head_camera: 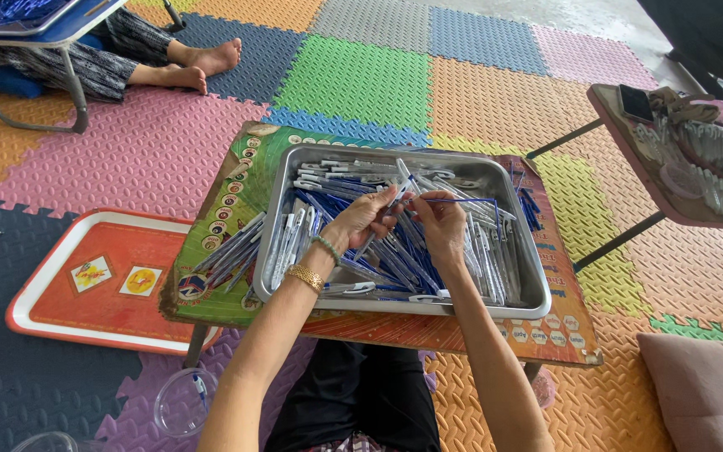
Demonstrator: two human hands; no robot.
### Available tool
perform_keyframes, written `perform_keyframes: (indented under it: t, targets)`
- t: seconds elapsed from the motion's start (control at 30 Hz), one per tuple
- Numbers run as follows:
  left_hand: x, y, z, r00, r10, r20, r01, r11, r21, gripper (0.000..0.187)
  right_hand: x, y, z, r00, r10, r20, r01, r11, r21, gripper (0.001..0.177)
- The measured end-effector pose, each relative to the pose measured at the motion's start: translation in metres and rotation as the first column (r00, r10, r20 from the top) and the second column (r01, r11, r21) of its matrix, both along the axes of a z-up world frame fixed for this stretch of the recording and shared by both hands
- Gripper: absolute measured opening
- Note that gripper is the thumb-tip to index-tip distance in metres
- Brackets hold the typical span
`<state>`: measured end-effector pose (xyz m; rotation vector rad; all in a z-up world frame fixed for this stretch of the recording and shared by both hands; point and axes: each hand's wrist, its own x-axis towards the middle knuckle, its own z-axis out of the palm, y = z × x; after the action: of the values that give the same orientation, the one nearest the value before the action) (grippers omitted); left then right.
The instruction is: The person sits on the floor and assembles pens by inserting blue ink cartridges into clear plastic barrels. They pick up the components from a metal tray, fit them together, and place the finished pens back into the tray.
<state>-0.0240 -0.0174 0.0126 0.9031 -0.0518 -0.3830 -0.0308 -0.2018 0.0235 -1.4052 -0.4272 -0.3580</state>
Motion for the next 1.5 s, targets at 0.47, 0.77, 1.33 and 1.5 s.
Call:
perform_keyframes:
  t: [0.47, 0.77, 1.33, 1.5]
  targets:
    - [0.005, 0.0, -0.013, 0.985, 0.051, 0.163, -0.049, 0.999, -0.017, 0.029, -0.01, 0.004, 0.01, 1.0, 0.011, -0.019, -0.01, 0.999, 0.046, 0.014]
    - [0.012, -0.002, -0.022, 0.996, 0.006, 0.089, 0.004, 0.993, -0.121, 0.03, -0.015, 0.005, 0.018, 1.0, -0.018, -0.005, 0.018, 1.0, -0.006, 0.014]
    - [0.023, -0.007, -0.039, 0.989, -0.02, 0.149, 0.031, 0.997, -0.072, 0.032, -0.024, 0.005, 0.025, 0.996, -0.092, 0.011, 0.092, 0.985, -0.143, 0.012]
    - [0.03, -0.004, -0.049, 0.97, 0.002, 0.241, -0.013, 0.999, 0.041, 0.033, -0.023, 0.004, 0.023, 0.995, -0.096, 0.04, 0.103, 0.969, -0.226, 0.012]
